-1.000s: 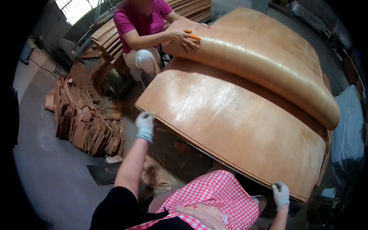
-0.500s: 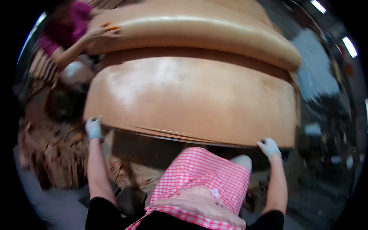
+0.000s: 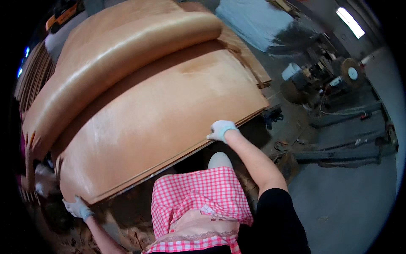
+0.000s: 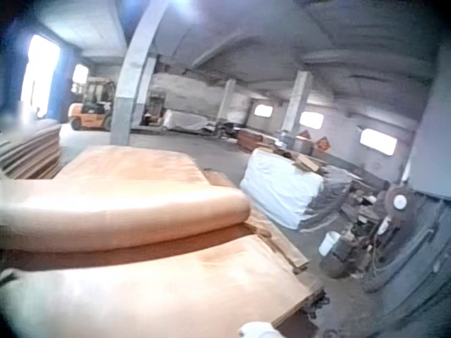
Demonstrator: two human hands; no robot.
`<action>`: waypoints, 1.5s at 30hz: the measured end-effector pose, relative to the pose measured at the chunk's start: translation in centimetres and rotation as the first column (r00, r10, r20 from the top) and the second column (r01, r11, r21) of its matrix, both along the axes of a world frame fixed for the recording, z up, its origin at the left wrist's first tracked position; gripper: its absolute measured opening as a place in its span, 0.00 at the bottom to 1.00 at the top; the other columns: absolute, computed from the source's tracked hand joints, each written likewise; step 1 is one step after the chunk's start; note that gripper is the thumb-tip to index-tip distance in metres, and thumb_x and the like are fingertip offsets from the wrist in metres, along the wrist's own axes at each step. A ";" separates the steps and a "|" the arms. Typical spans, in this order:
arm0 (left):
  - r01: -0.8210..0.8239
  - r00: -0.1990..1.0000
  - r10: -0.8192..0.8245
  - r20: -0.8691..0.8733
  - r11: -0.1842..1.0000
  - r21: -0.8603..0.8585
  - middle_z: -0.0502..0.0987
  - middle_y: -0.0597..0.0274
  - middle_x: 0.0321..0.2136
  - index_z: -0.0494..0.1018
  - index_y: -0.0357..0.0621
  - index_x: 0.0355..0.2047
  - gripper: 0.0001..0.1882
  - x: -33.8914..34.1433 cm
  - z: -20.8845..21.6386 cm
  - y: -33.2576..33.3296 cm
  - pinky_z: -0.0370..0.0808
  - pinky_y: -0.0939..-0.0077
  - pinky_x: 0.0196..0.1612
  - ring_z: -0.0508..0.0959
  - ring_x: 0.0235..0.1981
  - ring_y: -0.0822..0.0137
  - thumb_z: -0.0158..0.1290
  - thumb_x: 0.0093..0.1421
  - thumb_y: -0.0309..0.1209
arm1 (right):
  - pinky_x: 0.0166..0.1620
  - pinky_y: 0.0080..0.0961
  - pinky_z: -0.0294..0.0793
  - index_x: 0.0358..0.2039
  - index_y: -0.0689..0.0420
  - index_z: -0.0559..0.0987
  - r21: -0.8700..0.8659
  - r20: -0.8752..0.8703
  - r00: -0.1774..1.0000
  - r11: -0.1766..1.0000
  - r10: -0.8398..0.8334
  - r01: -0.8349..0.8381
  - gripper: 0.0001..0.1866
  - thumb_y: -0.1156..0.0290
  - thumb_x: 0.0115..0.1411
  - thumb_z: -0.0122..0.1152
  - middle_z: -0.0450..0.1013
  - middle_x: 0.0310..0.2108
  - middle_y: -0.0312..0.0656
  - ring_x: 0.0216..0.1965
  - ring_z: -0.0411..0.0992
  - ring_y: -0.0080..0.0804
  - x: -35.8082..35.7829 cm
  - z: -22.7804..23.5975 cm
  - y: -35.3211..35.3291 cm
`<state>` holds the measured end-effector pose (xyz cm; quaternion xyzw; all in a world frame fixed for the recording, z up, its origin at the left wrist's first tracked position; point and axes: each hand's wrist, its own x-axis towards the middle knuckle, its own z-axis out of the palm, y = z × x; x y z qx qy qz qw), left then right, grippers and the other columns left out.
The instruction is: The person repeatedly lifts thin, flexible sheets of wood veneer from a large roll and places them onto a stack on a workbench. A coworker is visible in the background cutting the veneer roll with a utility knife. The person wears gloves and a checkered apron while performing the repetitive stacking task.
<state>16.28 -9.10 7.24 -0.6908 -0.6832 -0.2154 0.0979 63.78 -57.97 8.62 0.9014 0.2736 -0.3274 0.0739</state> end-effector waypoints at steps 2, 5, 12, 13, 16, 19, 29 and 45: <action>0.456 0.855 -0.414 0.312 0.887 -0.072 0.68 0.37 0.55 0.63 0.33 0.58 0.35 7.0 -3.9 -5.4 0.69 0.60 0.56 0.70 0.54 0.46 0.60 0.52 0.34 | 0.48 0.42 0.74 0.39 0.55 0.83 0.035 0.000 1.000 0.999 -0.002 0.002 0.25 0.47 0.53 0.58 0.77 0.42 0.51 0.46 0.76 0.48 0.1 -0.4 -0.1; 0.815 0.579 -0.733 0.357 0.508 -0.278 0.63 0.36 0.59 0.62 0.27 0.56 0.32 20.5 -2.9 -20.4 0.58 0.54 0.64 0.63 0.60 0.43 0.58 0.53 0.30 | 0.47 0.42 0.75 0.40 0.52 0.83 0.032 -0.036 0.999 0.999 -0.013 0.014 0.24 0.46 0.53 0.59 0.78 0.41 0.49 0.45 0.76 0.47 -0.1 0.3 0.2; 0.898 0.268 -0.942 0.200 0.169 -0.407 0.54 0.40 0.65 0.49 0.31 0.65 0.46 32.4 -4.2 -33.8 0.42 0.53 0.70 0.51 0.68 0.46 0.56 0.54 0.45 | 0.47 0.40 0.75 0.39 0.53 0.83 0.112 -0.109 0.994 0.993 -0.013 0.025 0.20 0.52 0.54 0.59 0.78 0.40 0.47 0.44 0.76 0.45 1.2 -0.2 -1.2; 0.892 0.276 -0.936 0.219 0.165 -0.420 0.54 0.41 0.65 0.49 0.32 0.65 0.47 32.4 -4.6 -33.5 0.42 0.53 0.70 0.50 0.68 0.46 0.56 0.54 0.45 | 0.48 0.39 0.74 0.40 0.54 0.83 0.125 -0.120 0.993 0.992 0.003 0.013 0.18 0.56 0.55 0.59 0.78 0.41 0.48 0.44 0.76 0.45 2.1 -0.6 -2.3; 0.872 0.321 -0.924 0.207 0.203 -0.446 0.53 0.42 0.66 0.49 0.32 0.66 0.48 32.4 -4.2 -33.3 0.42 0.54 0.70 0.50 0.68 0.48 0.57 0.53 0.47 | 0.48 0.39 0.74 0.42 0.55 0.82 0.169 -0.215 0.976 0.985 0.023 0.014 0.17 0.62 0.53 0.58 0.77 0.45 0.49 0.44 0.76 0.47 7.3 -0.5 -8.1; 0.872 0.317 -0.929 0.193 0.206 -0.443 0.53 0.42 0.66 0.49 0.32 0.66 0.49 32.2 -4.1 -33.1 0.42 0.54 0.70 0.50 0.68 0.48 0.57 0.52 0.46 | 0.49 0.38 0.72 0.43 0.54 0.81 0.177 -0.149 0.988 0.982 -0.039 0.066 0.17 0.60 0.56 0.57 0.78 0.42 0.47 0.44 0.76 0.45 11.8 1.3 -14.9; 0.873 0.297 -0.943 0.148 0.205 -0.442 0.53 0.41 0.66 0.50 0.34 0.66 0.49 31.8 -4.0 -32.7 0.44 0.53 0.69 0.50 0.68 0.45 0.56 0.53 0.51 | 0.51 0.39 0.71 0.46 0.51 0.80 0.119 0.103 0.909 0.913 -0.403 0.391 0.16 0.61 0.59 0.56 0.76 0.46 0.46 0.49 0.73 0.46 20.0 -0.5 -24.2; 0.840 0.447 -0.857 0.257 0.302 -0.451 0.70 0.44 0.55 0.67 0.39 0.57 0.33 30.2 -6.0 -35.2 0.61 0.53 0.61 0.68 0.58 0.47 0.61 0.53 0.39 | 0.43 0.39 0.72 0.35 0.64 0.76 0.928 0.060 0.640 0.279 -0.766 0.247 0.12 0.66 0.60 0.57 0.75 0.34 0.55 0.39 0.74 0.52 5.7 -4.6 -18.3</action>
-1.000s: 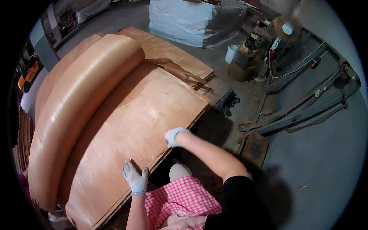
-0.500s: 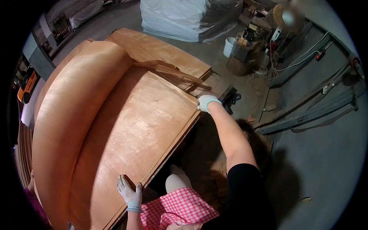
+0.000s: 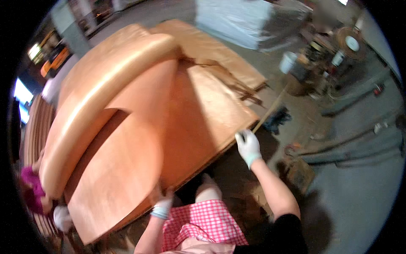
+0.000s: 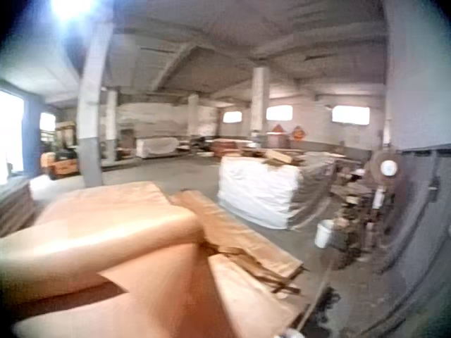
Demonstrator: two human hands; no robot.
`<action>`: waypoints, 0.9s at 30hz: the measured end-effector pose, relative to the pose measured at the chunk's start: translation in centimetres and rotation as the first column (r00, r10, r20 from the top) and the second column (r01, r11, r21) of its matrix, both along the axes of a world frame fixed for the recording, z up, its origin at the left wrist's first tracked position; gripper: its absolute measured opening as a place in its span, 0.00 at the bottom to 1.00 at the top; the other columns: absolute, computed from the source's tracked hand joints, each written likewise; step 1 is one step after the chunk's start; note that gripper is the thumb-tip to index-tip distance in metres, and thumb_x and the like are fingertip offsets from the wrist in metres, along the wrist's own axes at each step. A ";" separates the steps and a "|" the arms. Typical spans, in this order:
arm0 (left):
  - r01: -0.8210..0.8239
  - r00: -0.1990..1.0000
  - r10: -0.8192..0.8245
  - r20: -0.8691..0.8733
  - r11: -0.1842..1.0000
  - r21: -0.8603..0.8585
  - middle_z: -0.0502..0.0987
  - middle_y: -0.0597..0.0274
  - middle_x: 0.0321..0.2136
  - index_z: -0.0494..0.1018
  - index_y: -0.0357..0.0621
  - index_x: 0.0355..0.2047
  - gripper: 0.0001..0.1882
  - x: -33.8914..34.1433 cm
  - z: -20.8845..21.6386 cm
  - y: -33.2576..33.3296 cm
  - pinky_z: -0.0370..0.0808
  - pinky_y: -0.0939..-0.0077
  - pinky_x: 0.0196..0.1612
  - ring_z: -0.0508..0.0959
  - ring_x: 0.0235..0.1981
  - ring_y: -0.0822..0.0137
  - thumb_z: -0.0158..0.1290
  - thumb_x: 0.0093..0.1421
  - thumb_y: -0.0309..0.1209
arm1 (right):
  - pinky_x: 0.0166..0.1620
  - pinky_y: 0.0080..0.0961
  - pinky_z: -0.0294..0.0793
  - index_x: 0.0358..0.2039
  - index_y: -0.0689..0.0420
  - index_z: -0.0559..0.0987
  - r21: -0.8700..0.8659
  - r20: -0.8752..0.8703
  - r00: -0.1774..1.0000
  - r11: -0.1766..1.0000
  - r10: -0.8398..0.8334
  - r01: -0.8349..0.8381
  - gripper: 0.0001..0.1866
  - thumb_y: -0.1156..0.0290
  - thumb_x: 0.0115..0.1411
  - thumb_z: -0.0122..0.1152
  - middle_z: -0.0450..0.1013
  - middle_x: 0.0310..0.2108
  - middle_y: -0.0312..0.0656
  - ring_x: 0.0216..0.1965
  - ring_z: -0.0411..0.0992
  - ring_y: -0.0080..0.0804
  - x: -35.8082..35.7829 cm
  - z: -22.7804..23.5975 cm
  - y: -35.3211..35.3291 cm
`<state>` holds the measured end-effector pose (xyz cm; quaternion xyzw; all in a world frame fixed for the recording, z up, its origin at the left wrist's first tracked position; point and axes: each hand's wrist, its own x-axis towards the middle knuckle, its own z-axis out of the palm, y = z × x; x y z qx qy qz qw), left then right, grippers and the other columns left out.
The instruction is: The person repeatedly lifts thin, flexible sheets of wood veneer from a large roll and places them onto a stack on a workbench. A coworker is visible in the background cutting the veneer roll with a utility knife. The person wears gloves and a checkered apron while performing the repetitive stacking task.
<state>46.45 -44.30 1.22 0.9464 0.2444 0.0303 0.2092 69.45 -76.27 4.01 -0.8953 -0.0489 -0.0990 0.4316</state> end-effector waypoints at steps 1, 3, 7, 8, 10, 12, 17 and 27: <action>-0.058 0.969 -0.034 -0.246 0.932 -0.359 0.77 0.46 0.44 0.73 0.42 0.49 0.24 0.0 3.8 -1.3 0.72 0.56 0.51 0.76 0.48 0.48 0.61 0.54 0.36 | 0.43 0.36 0.73 0.34 0.64 0.76 0.047 -0.032 0.993 0.993 0.110 -0.109 0.11 0.67 0.59 0.59 0.75 0.32 0.54 0.37 0.74 0.49 -3.4 1.9 2.5; 0.397 0.831 -0.287 0.476 0.906 -0.146 0.79 0.51 0.36 0.78 0.41 0.37 0.13 -1.6 6.6 -3.1 0.77 0.62 0.40 0.79 0.37 0.52 0.62 0.52 0.32 | 0.43 0.33 0.73 0.35 0.64 0.77 0.341 -0.176 0.895 0.878 0.410 -0.335 0.09 0.71 0.58 0.61 0.74 0.28 0.52 0.36 0.75 0.43 -10.1 5.0 7.6; 0.413 0.812 -0.091 0.576 0.787 -0.459 0.76 0.53 0.36 0.76 0.39 0.40 0.17 -4.1 9.3 -4.1 0.77 0.69 0.36 0.78 0.35 0.60 0.63 0.49 0.29 | 0.47 0.28 0.71 0.35 0.61 0.77 0.490 -0.047 0.615 0.554 0.787 -0.673 0.04 0.75 0.59 0.59 0.74 0.46 0.49 0.43 0.73 0.32 -18.6 7.8 13.6; 0.390 0.813 -0.036 0.582 0.775 -0.497 0.76 0.54 0.35 0.76 0.39 0.39 0.15 -5.2 8.8 -3.4 0.76 0.70 0.35 0.77 0.34 0.61 0.62 0.50 0.29 | 0.51 0.29 0.69 0.36 0.62 0.77 0.427 -0.119 0.609 0.594 0.784 -0.681 0.06 0.74 0.59 0.60 0.72 0.52 0.55 0.49 0.71 0.35 -20.4 8.9 14.8; 0.328 0.847 0.094 0.523 0.681 -0.655 0.75 0.56 0.31 0.77 0.39 0.35 0.12 -7.2 9.1 -2.0 0.72 0.73 0.32 0.75 0.31 0.64 0.60 0.52 0.32 | 0.57 0.32 0.66 0.37 0.63 0.77 0.635 -0.211 0.552 0.543 0.806 -0.550 0.08 0.73 0.60 0.61 0.68 0.55 0.59 0.56 0.68 0.37 -22.8 7.9 16.9; 0.302 0.814 0.247 0.526 0.594 -0.746 0.75 0.60 0.30 0.76 0.38 0.33 0.08 -9.4 8.2 -0.4 0.71 0.77 0.32 0.74 0.30 0.70 0.60 0.53 0.27 | 0.59 0.30 0.65 0.42 0.64 0.76 0.667 -0.216 0.481 0.488 0.849 -0.562 0.11 0.72 0.62 0.59 0.63 0.61 0.58 0.58 0.67 0.40 -24.2 8.1 19.1; -0.015 0.579 0.724 0.374 0.468 -0.883 0.79 0.64 0.25 0.77 0.37 0.25 0.03 -15.5 7.6 7.2 0.74 0.79 0.36 0.77 0.29 0.75 0.60 0.54 0.21 | 0.52 0.29 0.72 0.44 0.64 0.77 0.230 -0.382 0.475 0.580 0.793 -0.782 0.15 0.66 0.63 0.59 0.76 0.46 0.49 0.49 0.75 0.37 -23.0 9.0 22.9; -0.786 0.070 0.872 0.484 0.347 -0.512 0.78 0.68 0.23 0.77 0.39 0.23 0.07 -42.8 0.5 39.4 0.73 0.78 0.32 0.73 0.25 0.77 0.66 0.50 0.24 | 0.43 0.31 0.75 0.34 0.65 0.79 -0.291 -0.480 0.655 0.598 0.584 -0.747 0.09 0.71 0.57 0.62 0.77 0.32 0.49 0.36 0.76 0.39 -9.4 3.5 13.9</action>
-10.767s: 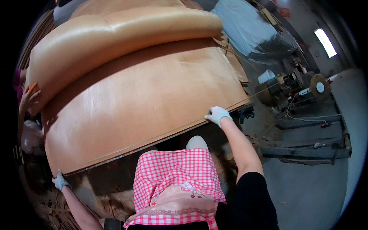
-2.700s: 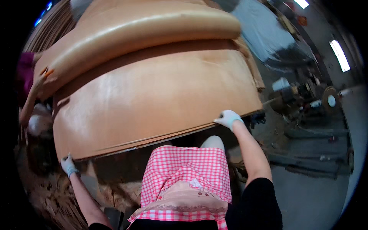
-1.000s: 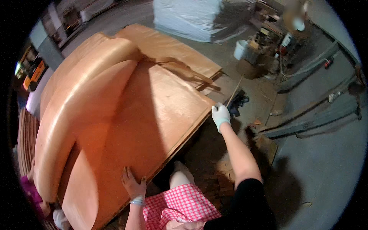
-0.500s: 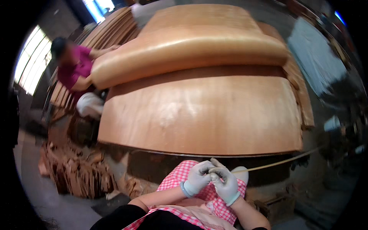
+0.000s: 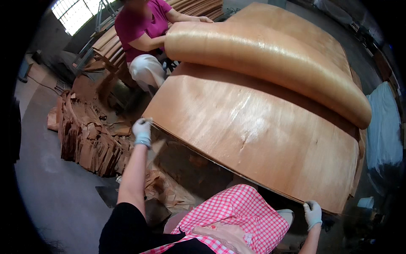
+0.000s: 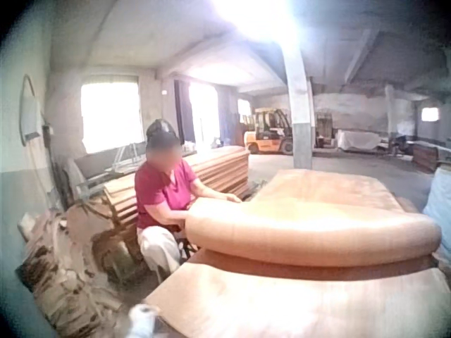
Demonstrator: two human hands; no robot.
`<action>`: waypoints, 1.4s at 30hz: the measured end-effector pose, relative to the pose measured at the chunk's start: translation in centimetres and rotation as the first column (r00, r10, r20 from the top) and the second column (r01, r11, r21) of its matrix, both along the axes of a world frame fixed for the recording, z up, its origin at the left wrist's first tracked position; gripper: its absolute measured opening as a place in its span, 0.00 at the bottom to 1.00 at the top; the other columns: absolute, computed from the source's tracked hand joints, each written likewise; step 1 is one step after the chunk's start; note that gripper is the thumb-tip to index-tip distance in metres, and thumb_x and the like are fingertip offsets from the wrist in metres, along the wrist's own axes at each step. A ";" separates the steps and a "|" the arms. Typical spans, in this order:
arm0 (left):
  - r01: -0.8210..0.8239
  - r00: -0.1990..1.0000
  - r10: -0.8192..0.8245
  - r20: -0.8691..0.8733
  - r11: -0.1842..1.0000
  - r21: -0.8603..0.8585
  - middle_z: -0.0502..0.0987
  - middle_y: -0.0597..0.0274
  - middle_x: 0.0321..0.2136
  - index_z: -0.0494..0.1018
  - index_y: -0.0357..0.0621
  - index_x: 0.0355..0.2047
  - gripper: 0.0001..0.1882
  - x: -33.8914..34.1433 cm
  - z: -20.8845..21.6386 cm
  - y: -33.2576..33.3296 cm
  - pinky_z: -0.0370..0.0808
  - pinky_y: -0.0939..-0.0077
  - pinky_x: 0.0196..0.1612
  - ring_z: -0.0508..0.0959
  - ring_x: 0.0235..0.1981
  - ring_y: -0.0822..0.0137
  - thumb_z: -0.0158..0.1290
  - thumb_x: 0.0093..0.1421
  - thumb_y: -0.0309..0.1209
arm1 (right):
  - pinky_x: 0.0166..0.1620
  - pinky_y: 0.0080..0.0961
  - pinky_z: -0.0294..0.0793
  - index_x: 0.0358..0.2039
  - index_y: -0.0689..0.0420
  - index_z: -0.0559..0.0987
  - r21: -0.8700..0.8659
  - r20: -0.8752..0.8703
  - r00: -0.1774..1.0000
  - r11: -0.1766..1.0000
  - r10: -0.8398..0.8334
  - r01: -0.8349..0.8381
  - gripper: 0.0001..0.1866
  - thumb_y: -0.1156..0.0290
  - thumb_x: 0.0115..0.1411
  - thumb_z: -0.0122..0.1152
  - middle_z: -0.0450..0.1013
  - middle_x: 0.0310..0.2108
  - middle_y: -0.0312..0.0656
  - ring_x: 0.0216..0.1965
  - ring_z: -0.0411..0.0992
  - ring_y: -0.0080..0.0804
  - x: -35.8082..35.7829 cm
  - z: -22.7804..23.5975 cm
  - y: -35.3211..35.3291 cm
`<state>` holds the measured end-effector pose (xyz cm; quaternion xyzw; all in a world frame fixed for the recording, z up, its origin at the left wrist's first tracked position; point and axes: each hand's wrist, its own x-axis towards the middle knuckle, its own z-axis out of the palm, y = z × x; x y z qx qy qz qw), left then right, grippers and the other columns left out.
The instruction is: The person repeatedly lifts thin, flexible sheets of wood veneer from a large roll and places them onto a stack on a workbench. A coworker is visible in the background cutting the veneer roll with a utility knife. The person wears gloves and a checkered apron while performing the repetitive stacking task.
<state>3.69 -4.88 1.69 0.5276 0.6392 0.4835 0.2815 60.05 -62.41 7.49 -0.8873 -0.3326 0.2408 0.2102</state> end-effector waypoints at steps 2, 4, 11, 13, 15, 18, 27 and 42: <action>-0.068 0.995 0.065 -0.081 0.997 -0.032 0.79 0.67 0.23 0.79 0.37 0.26 0.07 -2.6 -0.2 3.3 0.73 0.78 0.32 0.73 0.25 0.77 0.66 0.50 0.26 | 0.43 0.31 0.73 0.36 0.66 0.78 -0.010 0.026 0.994 0.994 -0.105 0.105 0.11 0.70 0.58 0.61 0.77 0.33 0.48 0.36 0.75 0.35 0.5 0.6 -0.3; -0.099 0.984 0.082 -0.156 0.989 -0.107 0.80 0.65 0.24 0.80 0.37 0.27 0.07 -2.4 -0.1 4.8 0.73 0.78 0.32 0.73 0.24 0.76 0.65 0.52 0.28 | 0.42 0.32 0.73 0.32 0.65 0.78 -0.058 0.158 0.984 0.994 -0.079 0.089 0.11 0.69 0.56 0.63 0.76 0.31 0.50 0.35 0.75 0.38 0.8 1.5 0.0; -0.111 0.976 0.068 -0.206 0.973 -0.204 0.80 0.63 0.22 0.80 0.37 0.29 0.09 -2.3 -1.2 7.1 0.72 0.78 0.31 0.74 0.23 0.75 0.64 0.53 0.31 | 0.41 0.34 0.74 0.33 0.65 0.78 -0.101 0.226 0.974 0.995 0.034 -0.011 0.12 0.67 0.56 0.62 0.76 0.31 0.51 0.33 0.75 0.44 0.7 1.8 1.9; -0.113 0.969 0.066 -0.237 0.975 -0.193 0.80 0.63 0.22 0.80 0.37 0.30 0.10 -3.6 -2.3 7.8 0.72 0.76 0.31 0.74 0.23 0.75 0.64 0.53 0.32 | 0.38 0.34 0.73 0.30 0.66 0.78 -0.145 0.177 0.982 0.989 0.059 -0.033 0.11 0.69 0.56 0.61 0.75 0.26 0.50 0.30 0.75 0.41 1.3 1.4 1.7; -0.111 0.963 0.056 -0.265 0.974 -0.198 0.81 0.61 0.24 0.80 0.36 0.30 0.12 -4.7 -2.5 8.1 0.72 0.75 0.32 0.74 0.23 0.73 0.64 0.54 0.34 | 0.34 0.31 0.71 0.27 0.67 0.77 -0.148 0.063 0.997 0.989 0.035 -0.026 0.10 0.70 0.56 0.60 0.74 0.22 0.48 0.26 0.72 0.35 0.6 2.3 3.0; -0.112 0.968 0.048 -0.247 0.961 -0.253 0.81 0.59 0.24 0.80 0.36 0.31 0.13 -3.9 -2.8 8.0 0.72 0.74 0.32 0.75 0.23 0.72 0.63 0.54 0.35 | 0.32 0.29 0.70 0.26 0.67 0.77 -0.172 0.039 0.999 0.985 0.029 -0.022 0.10 0.71 0.56 0.58 0.72 0.19 0.45 0.23 0.70 0.30 0.2 2.5 3.6; -0.139 0.920 0.021 -0.390 0.950 -0.278 0.81 0.54 0.27 0.79 0.35 0.32 0.15 -2.3 -1.6 7.2 0.74 0.70 0.36 0.78 0.26 0.66 0.65 0.52 0.35 | 0.36 0.31 0.73 0.30 0.67 0.79 -0.234 0.076 0.997 0.972 0.026 -0.008 0.12 0.69 0.55 0.61 0.76 0.25 0.51 0.28 0.75 0.36 0.1 1.8 4.4; -0.146 0.587 -0.191 -0.787 0.931 -0.335 0.78 0.52 0.45 0.79 0.53 0.45 0.19 -1.5 0.3 7.2 0.73 0.56 0.48 0.77 0.46 0.49 0.55 0.57 0.47 | 0.43 0.40 0.74 0.32 0.63 0.81 -0.423 0.104 0.993 0.902 -0.052 0.091 0.24 0.51 0.50 0.65 0.77 0.33 0.56 0.39 0.76 0.52 0.7 0.4 6.7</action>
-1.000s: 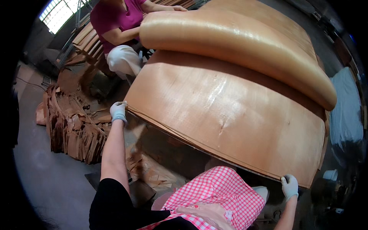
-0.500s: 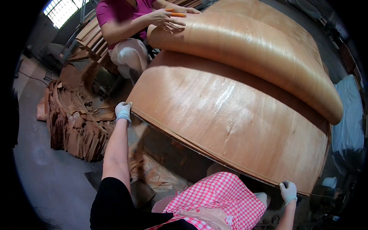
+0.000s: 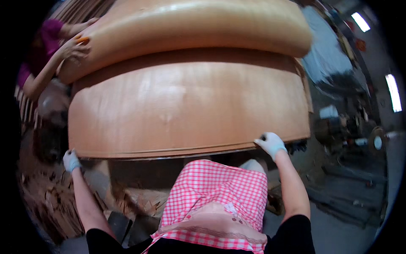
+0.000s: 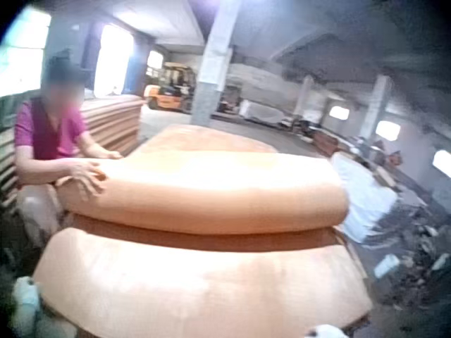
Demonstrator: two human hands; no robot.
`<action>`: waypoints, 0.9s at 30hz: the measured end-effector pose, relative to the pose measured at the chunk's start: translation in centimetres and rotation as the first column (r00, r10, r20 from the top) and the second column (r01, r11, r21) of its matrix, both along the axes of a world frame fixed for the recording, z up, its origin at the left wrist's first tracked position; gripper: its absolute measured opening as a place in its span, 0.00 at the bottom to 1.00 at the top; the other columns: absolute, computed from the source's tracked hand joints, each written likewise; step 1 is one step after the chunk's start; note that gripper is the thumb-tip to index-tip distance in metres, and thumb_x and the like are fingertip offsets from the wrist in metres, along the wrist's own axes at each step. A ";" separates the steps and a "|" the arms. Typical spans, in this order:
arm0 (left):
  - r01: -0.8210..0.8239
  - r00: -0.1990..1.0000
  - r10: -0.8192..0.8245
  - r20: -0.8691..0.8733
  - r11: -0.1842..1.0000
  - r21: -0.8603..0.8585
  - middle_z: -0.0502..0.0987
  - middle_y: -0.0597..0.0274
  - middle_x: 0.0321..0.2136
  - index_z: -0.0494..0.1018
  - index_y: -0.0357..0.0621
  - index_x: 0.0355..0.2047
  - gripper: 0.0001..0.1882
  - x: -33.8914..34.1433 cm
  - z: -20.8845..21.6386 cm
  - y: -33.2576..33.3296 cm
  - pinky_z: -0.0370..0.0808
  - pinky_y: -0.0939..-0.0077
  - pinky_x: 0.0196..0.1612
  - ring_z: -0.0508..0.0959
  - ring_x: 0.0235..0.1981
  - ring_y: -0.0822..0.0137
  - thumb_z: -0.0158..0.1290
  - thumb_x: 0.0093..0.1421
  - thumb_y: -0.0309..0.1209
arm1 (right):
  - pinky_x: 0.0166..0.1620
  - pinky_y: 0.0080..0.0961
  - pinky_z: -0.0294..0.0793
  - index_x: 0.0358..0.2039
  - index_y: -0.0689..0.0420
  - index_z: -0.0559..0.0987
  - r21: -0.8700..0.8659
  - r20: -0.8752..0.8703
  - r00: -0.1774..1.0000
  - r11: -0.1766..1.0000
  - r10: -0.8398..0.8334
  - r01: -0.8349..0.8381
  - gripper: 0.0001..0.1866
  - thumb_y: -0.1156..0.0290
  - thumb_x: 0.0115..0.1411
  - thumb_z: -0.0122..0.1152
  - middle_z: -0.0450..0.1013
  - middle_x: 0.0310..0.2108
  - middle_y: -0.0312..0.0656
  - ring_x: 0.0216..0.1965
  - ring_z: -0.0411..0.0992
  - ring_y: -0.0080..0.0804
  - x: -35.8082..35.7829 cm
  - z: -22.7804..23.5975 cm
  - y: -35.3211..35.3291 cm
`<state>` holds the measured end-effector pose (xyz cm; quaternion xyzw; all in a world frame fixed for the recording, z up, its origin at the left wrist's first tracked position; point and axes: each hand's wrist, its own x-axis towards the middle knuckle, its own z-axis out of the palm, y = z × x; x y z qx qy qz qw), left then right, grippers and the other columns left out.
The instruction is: The person repeatedly lifts thin, flexible sheets of wood veneer from a large roll and places them onto a stack on a workbench. A coworker is visible in the background cutting the veneer roll with a utility knife. The person wears gloves and a checkered apron while performing the repetitive stacking task.
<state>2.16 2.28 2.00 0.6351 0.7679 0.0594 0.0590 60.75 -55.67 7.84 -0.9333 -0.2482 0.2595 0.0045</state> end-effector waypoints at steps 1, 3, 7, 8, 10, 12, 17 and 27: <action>0.036 0.999 -0.036 -0.004 0.999 0.032 0.79 0.53 0.45 0.78 0.53 0.46 0.20 -0.5 -0.2 0.1 0.73 0.56 0.48 0.78 0.46 0.49 0.54 0.58 0.47 | 0.43 0.40 0.74 0.32 0.62 0.81 -0.009 -0.024 1.000 1.000 -0.010 0.010 0.23 0.51 0.50 0.65 0.77 0.33 0.56 0.39 0.76 0.51 0.1 -0.1 0.2; 0.017 0.997 -0.014 -0.078 0.999 0.039 0.79 0.53 0.45 0.78 0.52 0.46 0.21 -0.6 -0.1 0.1 0.74 0.57 0.46 0.78 0.45 0.49 0.52 0.59 0.49 | 0.43 0.39 0.74 0.31 0.60 0.81 -0.044 -0.059 0.998 0.999 -0.027 0.024 0.21 0.52 0.50 0.65 0.78 0.33 0.55 0.38 0.76 0.50 -0.1 0.1 1.3; 0.012 0.949 -0.040 -0.313 0.996 -0.091 0.80 0.58 0.45 0.79 0.58 0.46 0.20 4.0 2.6 -0.8 0.75 0.56 0.46 0.78 0.46 0.52 0.51 0.59 0.50 | 0.43 0.38 0.74 0.32 0.58 0.81 -0.071 -0.157 0.982 0.993 -0.107 0.097 0.20 0.53 0.50 0.65 0.79 0.34 0.52 0.39 0.77 0.47 0.3 0.1 0.4; -0.036 0.937 -0.012 -0.349 0.991 -0.131 0.77 0.55 0.49 0.76 0.59 0.51 0.22 6.4 4.8 -1.7 0.74 0.57 0.48 0.78 0.48 0.54 0.50 0.60 0.51 | 0.45 0.39 0.75 0.33 0.58 0.82 -0.044 -0.136 0.988 0.997 -0.075 0.070 0.20 0.53 0.51 0.64 0.78 0.35 0.52 0.40 0.76 0.48 0.3 0.0 -0.1; 0.101 0.939 0.080 -0.335 0.865 0.491 0.72 0.49 0.55 0.69 0.48 0.58 0.27 7.1 2.5 -2.8 0.71 0.58 0.52 0.74 0.53 0.52 0.50 0.61 0.45 | 0.46 0.40 0.74 0.35 0.58 0.82 -0.022 -0.108 0.994 0.999 0.028 -0.030 0.21 0.52 0.51 0.63 0.78 0.37 0.53 0.41 0.76 0.49 0.5 -0.6 0.7; 0.291 0.896 -0.393 0.207 0.871 0.395 0.65 0.40 0.59 0.61 0.33 0.61 0.32 13.4 -0.3 -6.2 0.67 0.57 0.57 0.69 0.57 0.48 0.52 0.58 0.35 | 0.47 0.41 0.74 0.37 0.58 0.82 -0.052 -0.153 0.988 0.998 0.035 -0.043 0.22 0.51 0.52 0.62 0.77 0.40 0.53 0.43 0.76 0.50 0.7 -0.5 1.1; 0.888 0.380 -0.887 0.261 0.429 0.164 0.49 0.34 0.66 0.53 0.25 0.63 0.42 36.6 2.1 -34.5 0.42 0.50 0.69 0.48 0.68 0.41 0.55 0.55 0.40 | 0.47 0.42 0.74 0.36 0.58 0.82 -0.012 -0.093 0.995 1.000 0.018 -0.019 0.22 0.51 0.53 0.60 0.78 0.37 0.53 0.42 0.76 0.50 0.2 -0.6 0.2; 0.961 0.262 -0.939 0.224 0.275 0.026 0.50 0.42 0.67 0.47 0.33 0.67 0.55 46.2 1.4 -43.3 0.40 0.54 0.70 0.48 0.69 0.48 0.61 0.49 0.51 | 0.47 0.41 0.74 0.39 0.55 0.82 0.164 -0.192 0.980 0.986 0.059 -0.027 0.17 0.61 0.53 0.57 0.77 0.41 0.53 0.43 0.76 0.51 4.3 0.1 -4.4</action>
